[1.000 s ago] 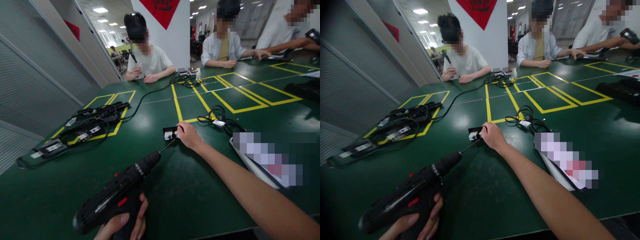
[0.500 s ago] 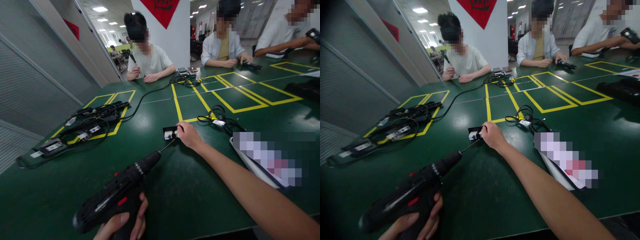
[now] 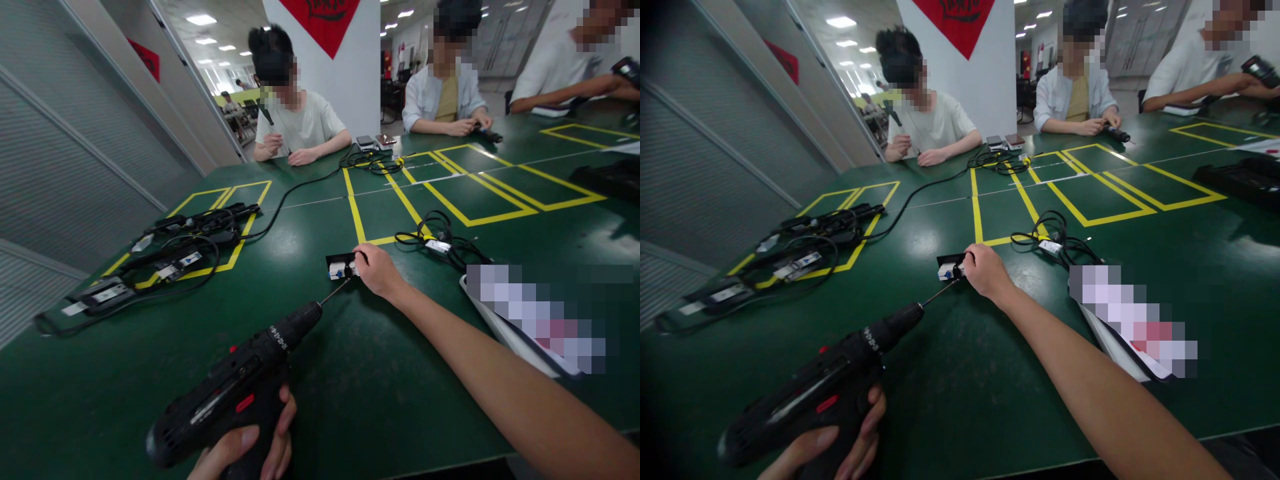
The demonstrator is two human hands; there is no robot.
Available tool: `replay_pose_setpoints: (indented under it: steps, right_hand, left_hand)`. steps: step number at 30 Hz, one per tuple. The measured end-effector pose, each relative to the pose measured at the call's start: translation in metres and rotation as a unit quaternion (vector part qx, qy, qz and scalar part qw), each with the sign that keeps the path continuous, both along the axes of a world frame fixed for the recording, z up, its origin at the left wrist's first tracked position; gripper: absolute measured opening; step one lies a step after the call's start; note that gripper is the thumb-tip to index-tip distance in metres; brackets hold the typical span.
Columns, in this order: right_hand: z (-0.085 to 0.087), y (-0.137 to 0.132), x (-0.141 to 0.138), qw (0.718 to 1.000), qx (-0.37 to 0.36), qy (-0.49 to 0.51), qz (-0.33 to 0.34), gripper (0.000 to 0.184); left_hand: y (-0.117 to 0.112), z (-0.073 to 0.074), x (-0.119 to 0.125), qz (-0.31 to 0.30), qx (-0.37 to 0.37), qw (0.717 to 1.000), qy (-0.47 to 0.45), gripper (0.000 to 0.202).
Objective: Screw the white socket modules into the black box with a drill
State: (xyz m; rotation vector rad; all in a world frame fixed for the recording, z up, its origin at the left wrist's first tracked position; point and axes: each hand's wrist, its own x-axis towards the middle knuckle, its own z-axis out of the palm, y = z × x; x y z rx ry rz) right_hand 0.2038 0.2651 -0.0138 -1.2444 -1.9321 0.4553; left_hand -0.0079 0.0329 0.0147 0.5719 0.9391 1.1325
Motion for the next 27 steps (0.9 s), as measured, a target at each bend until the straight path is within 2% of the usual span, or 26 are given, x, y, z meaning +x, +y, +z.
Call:
replay_pose_setpoints:
  steps: [27]
  right_hand:
    - [0.0006,-0.0002,-0.0003,1.0,-0.001,0.003,0.001,0.024]
  left_hand:
    - [0.0012,-0.0043,-0.0018,-0.004,0.01,1.0,-0.012,0.027]
